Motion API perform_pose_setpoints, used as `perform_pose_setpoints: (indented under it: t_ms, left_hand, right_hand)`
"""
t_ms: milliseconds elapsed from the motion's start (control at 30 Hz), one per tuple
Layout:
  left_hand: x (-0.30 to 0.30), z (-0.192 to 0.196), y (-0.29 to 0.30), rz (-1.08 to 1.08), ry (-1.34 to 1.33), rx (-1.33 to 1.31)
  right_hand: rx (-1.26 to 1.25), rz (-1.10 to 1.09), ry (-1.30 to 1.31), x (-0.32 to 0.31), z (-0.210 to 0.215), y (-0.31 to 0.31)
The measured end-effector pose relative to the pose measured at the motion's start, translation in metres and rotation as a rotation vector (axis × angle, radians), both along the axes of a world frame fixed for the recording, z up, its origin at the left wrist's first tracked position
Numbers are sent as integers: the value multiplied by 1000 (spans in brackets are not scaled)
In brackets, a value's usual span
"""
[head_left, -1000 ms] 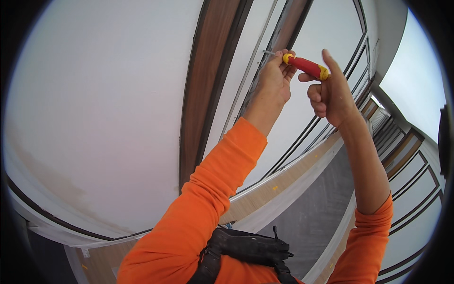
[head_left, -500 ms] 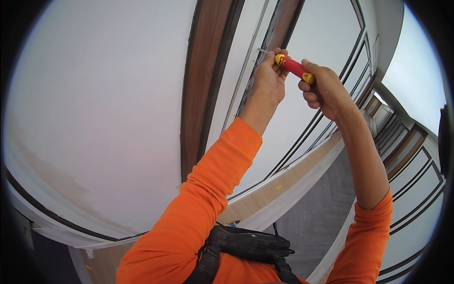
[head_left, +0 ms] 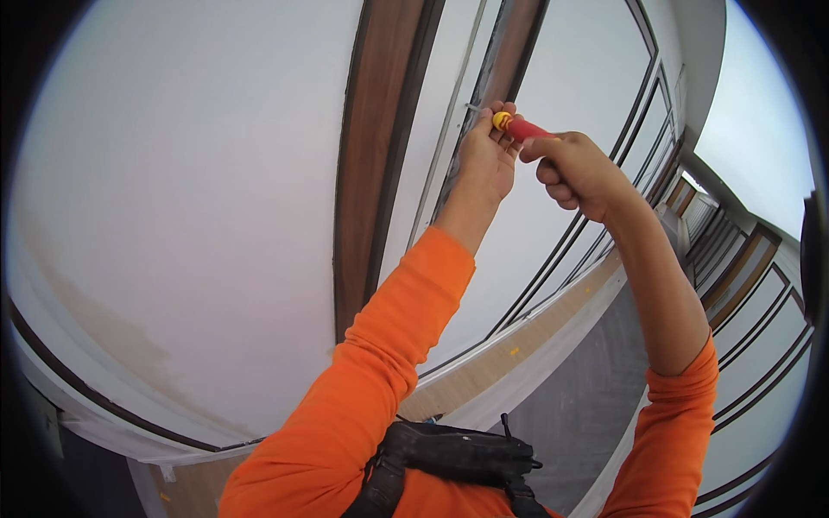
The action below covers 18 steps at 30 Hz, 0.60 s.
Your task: The person uses a screwdriver to fasten screws into a door frame. They repeatedly position screws and turn the screwdriver to secure the frame to the wall.
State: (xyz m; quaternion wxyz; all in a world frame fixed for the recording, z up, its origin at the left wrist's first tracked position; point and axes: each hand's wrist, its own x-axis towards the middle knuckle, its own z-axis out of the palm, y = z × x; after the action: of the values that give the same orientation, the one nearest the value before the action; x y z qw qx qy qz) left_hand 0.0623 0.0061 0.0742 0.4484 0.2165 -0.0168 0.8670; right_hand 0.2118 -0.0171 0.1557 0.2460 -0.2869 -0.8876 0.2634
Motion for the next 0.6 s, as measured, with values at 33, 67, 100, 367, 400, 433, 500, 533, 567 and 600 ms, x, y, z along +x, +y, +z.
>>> perform_pose_setpoints:
  t_ms: [33, 67, 100, 367, 400, 433, 500, 533, 567, 600]
  left_hand:
    - [2, -1, -3, 0, 28, -16]
    - [5, -2, -6, 9, 51, -19]
    - [7, -1, -7, 1, 37, -37]
    - [8, 7, -2, -30, -63, -9]
    - [7, 5, -1, -26, -42, 29]
    - [7, 2, -1, -26, -36, 28]
    - [5, -2, -1, -23, -21, 37]
    - [4, -2, 0, -21, -13, 44]
    - [3, -2, 0, -25, -14, 30]
    - [2, -2, 1, -9, -10, 10]
  right_hand:
    - [554, -76, -106, -2, -6, 0]
    - [1058, -200, -280, -3, -12, 0]
    - [1202, -241, -298, -2, -18, -1]
    - [-501, -46, 113, 11, 2, 4]
    - [-311, -58, 18, 8, 0, 5]
    - [-87, -146, -58, 2, -6, 5]
    - [1005, -255, -246, -5, -21, 3]
    - [1180, -226, -142, -4, -21, 4]
    - [1299, -192, -87, -4, -25, 3]
    - [1373, -191, -72, -2, -23, 3]
